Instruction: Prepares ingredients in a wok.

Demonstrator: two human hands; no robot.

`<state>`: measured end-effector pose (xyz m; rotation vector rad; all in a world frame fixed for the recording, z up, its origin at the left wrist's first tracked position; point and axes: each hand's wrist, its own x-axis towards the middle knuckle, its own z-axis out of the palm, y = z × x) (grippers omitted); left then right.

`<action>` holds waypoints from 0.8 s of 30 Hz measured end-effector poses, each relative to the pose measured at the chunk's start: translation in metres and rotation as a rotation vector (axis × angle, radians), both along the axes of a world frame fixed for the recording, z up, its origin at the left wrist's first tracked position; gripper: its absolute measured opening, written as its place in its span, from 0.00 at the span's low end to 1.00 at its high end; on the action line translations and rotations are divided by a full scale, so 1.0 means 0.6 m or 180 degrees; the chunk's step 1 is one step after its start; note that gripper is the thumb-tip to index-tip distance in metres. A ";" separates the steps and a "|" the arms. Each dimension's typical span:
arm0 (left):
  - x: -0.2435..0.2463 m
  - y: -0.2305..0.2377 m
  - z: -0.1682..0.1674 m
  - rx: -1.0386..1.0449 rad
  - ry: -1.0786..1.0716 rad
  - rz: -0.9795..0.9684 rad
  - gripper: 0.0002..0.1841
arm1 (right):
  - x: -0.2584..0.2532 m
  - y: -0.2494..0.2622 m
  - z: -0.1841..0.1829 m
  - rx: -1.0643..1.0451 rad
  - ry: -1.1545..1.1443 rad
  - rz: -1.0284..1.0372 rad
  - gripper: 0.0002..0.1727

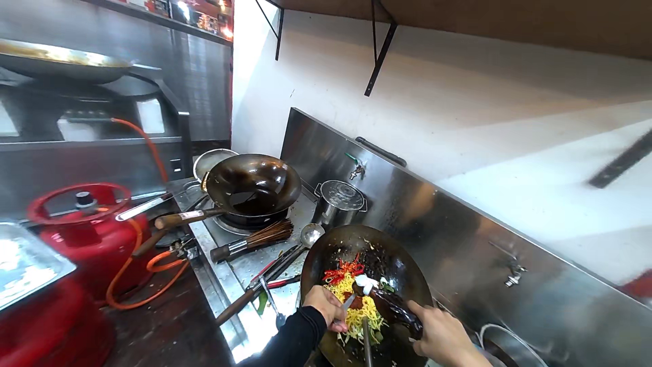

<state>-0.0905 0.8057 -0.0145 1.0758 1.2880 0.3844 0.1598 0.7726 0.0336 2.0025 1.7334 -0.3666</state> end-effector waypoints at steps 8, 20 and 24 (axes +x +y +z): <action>-0.002 -0.005 0.000 0.0016 -0.0016 0.0018 0.15 | 0.010 0.007 -0.004 0.0066 -0.0027 -0.0110 0.40; 0.002 -0.010 0.001 -0.0038 -0.0015 0.0087 0.16 | 0.015 0.011 -0.015 0.0059 0.0018 -0.0128 0.39; 0.001 -0.010 -0.001 -0.0031 -0.0023 0.0083 0.14 | 0.019 0.007 -0.012 0.0104 0.0116 -0.0172 0.41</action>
